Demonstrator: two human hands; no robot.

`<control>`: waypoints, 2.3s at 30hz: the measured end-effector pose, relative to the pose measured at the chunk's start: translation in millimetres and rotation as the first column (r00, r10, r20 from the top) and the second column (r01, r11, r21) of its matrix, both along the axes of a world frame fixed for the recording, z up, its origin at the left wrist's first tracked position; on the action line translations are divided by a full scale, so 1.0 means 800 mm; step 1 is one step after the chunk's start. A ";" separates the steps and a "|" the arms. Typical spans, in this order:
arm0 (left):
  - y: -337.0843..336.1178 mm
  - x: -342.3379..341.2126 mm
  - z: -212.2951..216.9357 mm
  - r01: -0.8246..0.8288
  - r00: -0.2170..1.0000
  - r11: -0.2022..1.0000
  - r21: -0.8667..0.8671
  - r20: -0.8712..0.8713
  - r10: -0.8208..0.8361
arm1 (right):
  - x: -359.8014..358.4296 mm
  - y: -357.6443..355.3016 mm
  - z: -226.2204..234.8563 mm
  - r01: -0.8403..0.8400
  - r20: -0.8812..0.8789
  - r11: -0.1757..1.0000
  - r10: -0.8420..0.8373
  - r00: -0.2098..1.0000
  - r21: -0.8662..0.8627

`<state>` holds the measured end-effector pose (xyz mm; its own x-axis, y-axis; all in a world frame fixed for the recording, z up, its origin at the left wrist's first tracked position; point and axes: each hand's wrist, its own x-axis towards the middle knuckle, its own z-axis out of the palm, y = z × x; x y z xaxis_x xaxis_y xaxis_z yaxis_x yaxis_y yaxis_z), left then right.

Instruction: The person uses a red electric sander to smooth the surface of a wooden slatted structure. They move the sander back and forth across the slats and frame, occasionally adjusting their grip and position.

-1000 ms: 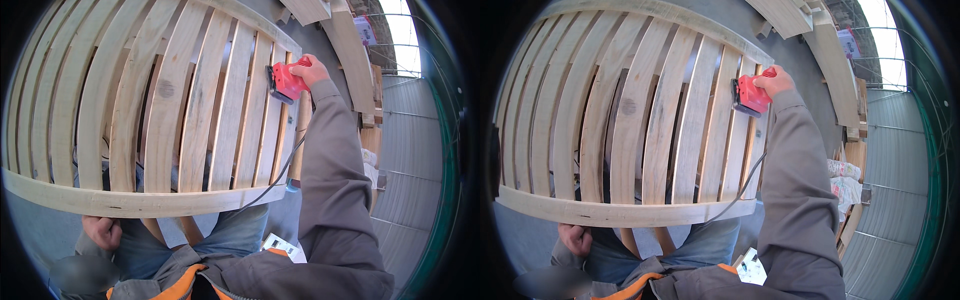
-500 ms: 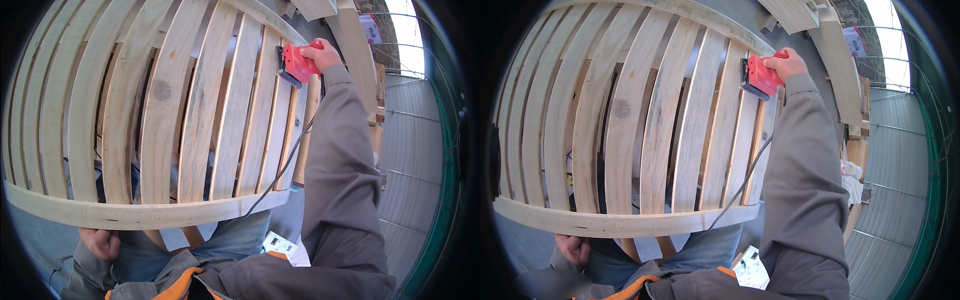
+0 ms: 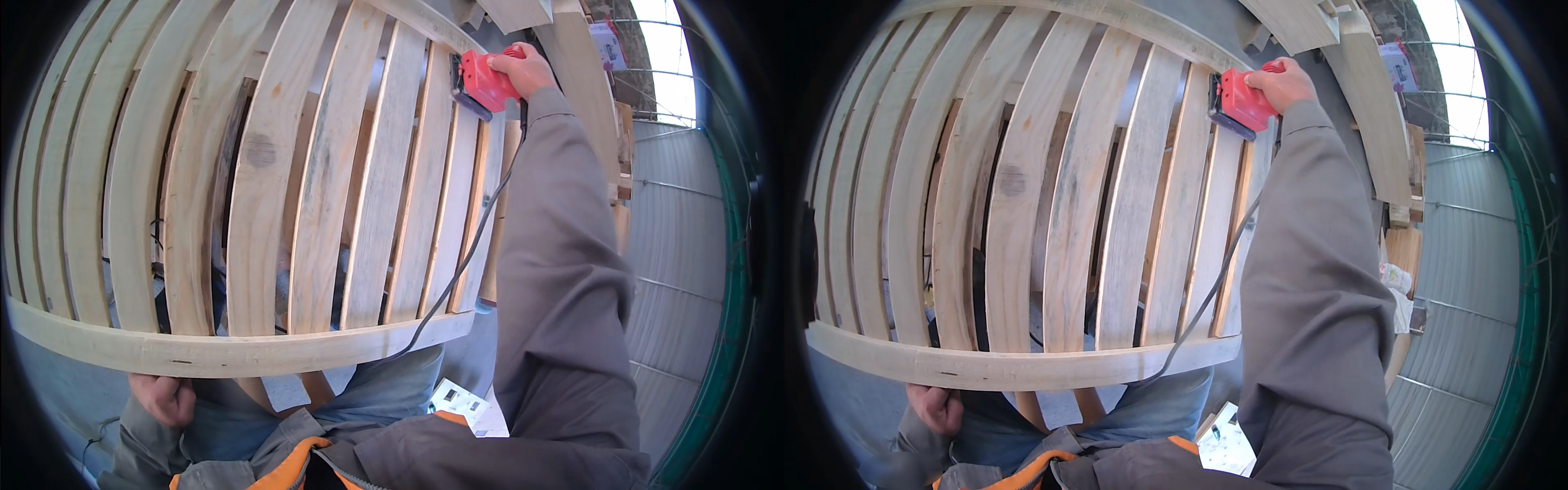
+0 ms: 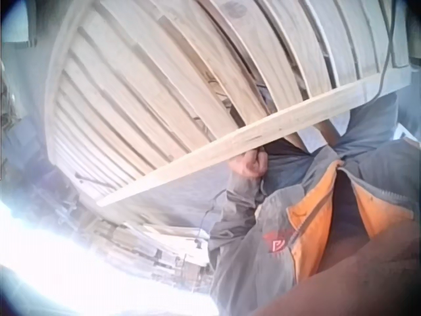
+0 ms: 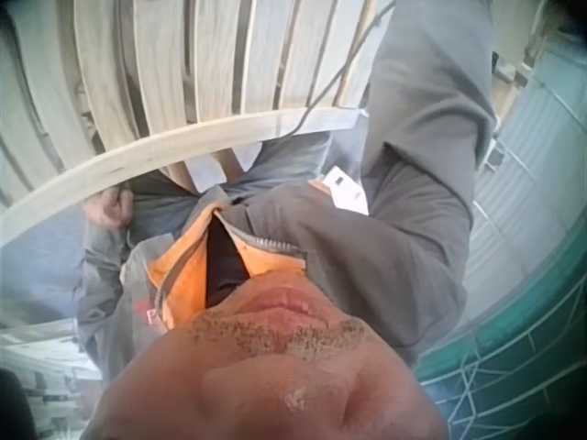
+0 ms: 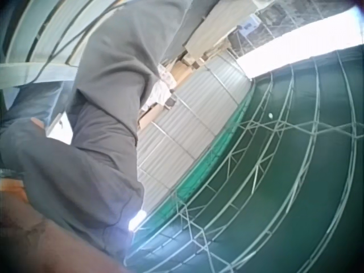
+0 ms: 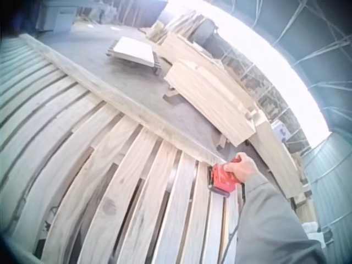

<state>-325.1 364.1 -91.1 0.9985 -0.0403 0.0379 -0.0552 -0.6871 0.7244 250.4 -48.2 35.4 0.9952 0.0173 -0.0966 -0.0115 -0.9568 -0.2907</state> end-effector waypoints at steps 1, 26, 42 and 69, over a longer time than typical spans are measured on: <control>-0.001 0.000 0.001 0.006 1.000 1.000 -0.009 0.003 -0.006 | 0.001 -0.003 -0.001 -0.028 0.056 1.000 0.028 0.998 -0.010; -0.008 -0.034 0.006 -0.054 0.997 0.997 0.057 0.062 0.051 | -0.295 -0.013 0.004 0.031 0.045 0.990 -0.025 0.999 -0.138; -0.009 -0.038 0.002 -0.061 0.994 0.997 0.039 0.092 0.057 | -0.474 -0.052 0.012 0.111 -0.019 0.989 -0.113 0.993 -0.103; -0.005 -0.016 0.009 -0.017 1.000 1.000 -0.021 0.016 0.017 | -0.228 -0.059 -0.009 0.073 0.016 0.997 -0.073 0.997 0.026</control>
<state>-337.6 360.3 -83.8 0.9982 -0.0223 0.0549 -0.0556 -0.6729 0.7376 67.8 -95.5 28.0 0.9954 -0.0533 -0.0797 -0.0759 -0.9458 -0.3157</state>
